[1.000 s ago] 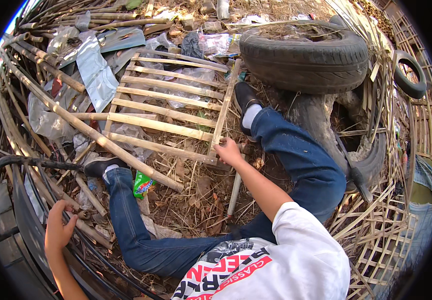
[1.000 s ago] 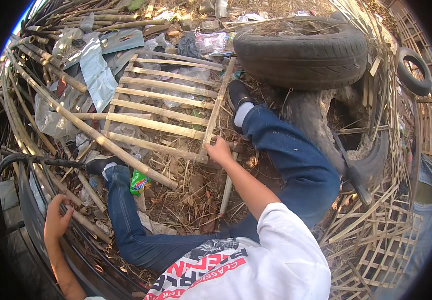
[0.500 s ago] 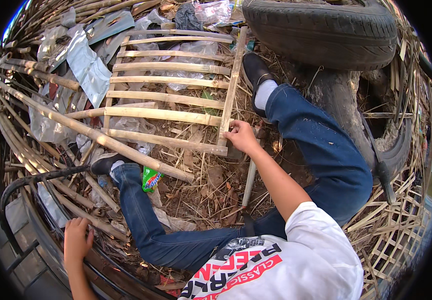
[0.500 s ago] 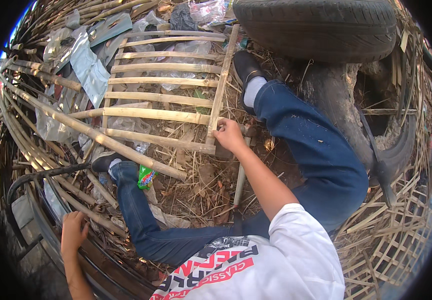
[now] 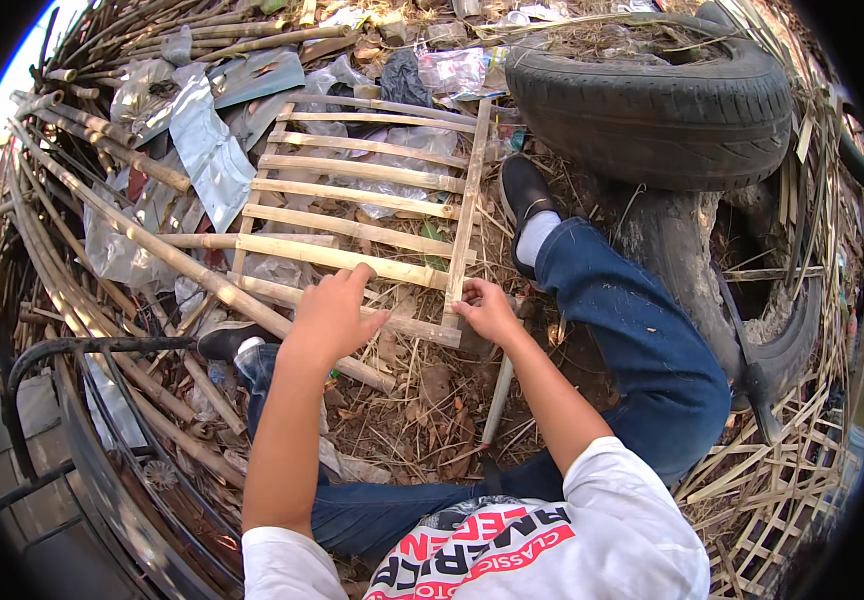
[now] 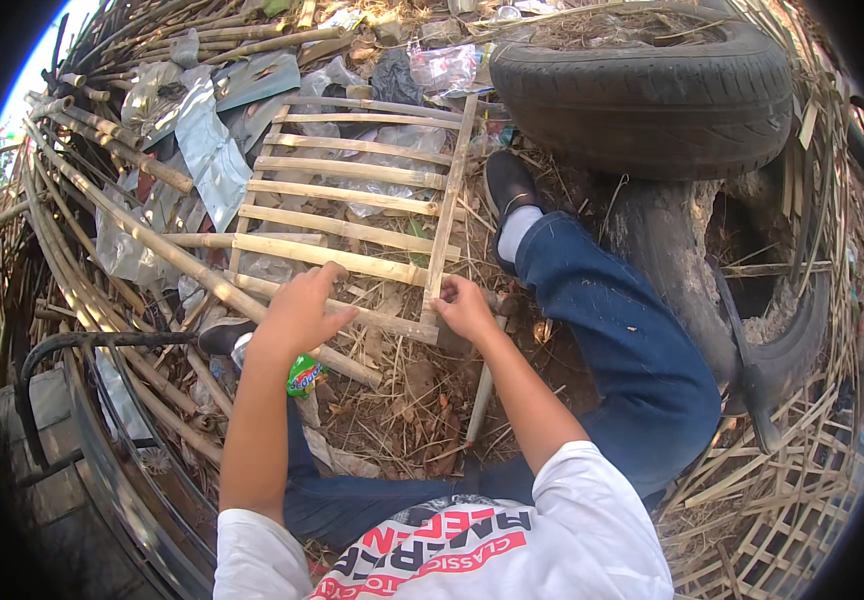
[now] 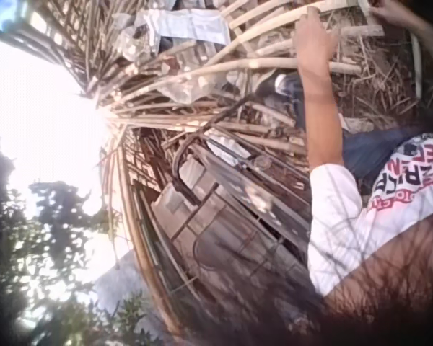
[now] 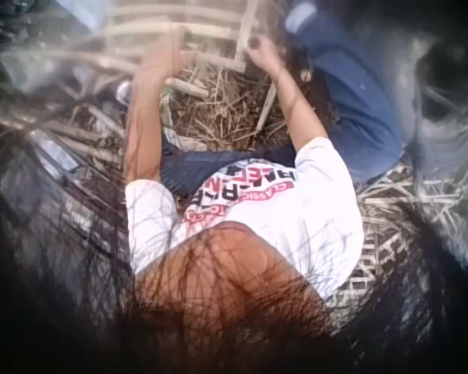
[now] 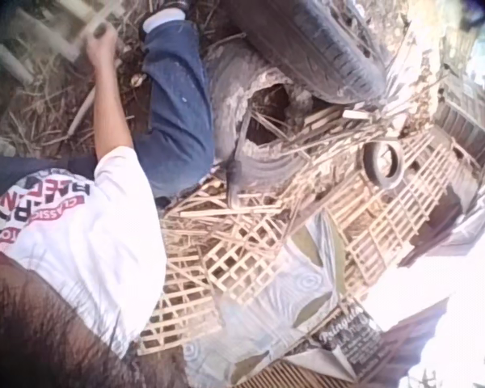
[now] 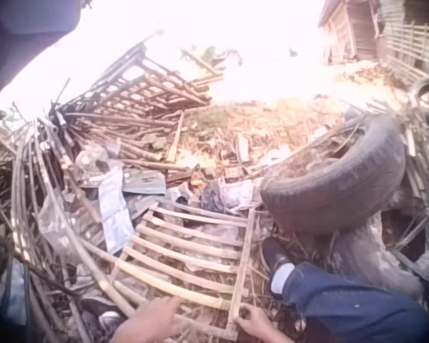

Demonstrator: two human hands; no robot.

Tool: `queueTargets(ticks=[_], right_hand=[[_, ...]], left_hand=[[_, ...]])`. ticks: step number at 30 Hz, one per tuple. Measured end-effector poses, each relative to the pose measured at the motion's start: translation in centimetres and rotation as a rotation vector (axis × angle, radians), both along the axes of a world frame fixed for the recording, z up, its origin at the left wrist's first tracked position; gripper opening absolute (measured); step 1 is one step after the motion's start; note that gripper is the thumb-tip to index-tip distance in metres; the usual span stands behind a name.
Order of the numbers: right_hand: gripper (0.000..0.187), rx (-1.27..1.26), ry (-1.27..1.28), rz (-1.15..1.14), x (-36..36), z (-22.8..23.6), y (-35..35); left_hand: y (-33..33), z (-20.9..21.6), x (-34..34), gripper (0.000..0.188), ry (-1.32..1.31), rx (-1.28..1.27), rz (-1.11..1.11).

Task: The person assembles a small bamboo lattice structure by hammering nails through overlapping bamboo slats, then picks up the structure to check it.

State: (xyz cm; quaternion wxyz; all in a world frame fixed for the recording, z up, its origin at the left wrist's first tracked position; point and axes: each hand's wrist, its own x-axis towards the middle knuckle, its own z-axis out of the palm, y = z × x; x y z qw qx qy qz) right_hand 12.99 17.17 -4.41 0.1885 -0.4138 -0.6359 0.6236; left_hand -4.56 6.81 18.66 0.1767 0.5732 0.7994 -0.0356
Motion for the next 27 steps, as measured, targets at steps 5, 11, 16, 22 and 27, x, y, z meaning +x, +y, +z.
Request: queueTargets(ticks=[5, 11, 16, 22, 27], right_hand=[[0.033, 0.001, -0.015, 0.066, -0.7, -0.7, -0.8], [0.031, -0.026, -0.093, 0.072, 0.0, 0.4, -0.3], [0.039, -0.09, -0.096, 0.019, 0.0, 0.6, -0.8], [0.041, -0.163, -0.071, 0.025, 0.2, 1.4, -0.4], [0.04, -0.216, -0.106, 0.073, 0.3, 2.5, -0.7]], left_hand=[[-3.4, -7.9, 3.2, 0.052, 0.013, 0.116, -0.037], [-7.5, -11.2, 4.3, 0.054, -0.289, 0.177, 0.22], [-10.7, -15.6, 4.8, 0.051, -0.52, 0.098, 0.379], [-8.9, -19.9, 4.1, 0.051, -1.414, 0.423, 1.054], [-7.1, -22.5, 3.2, 0.022, -1.571, 0.638, 1.069]])
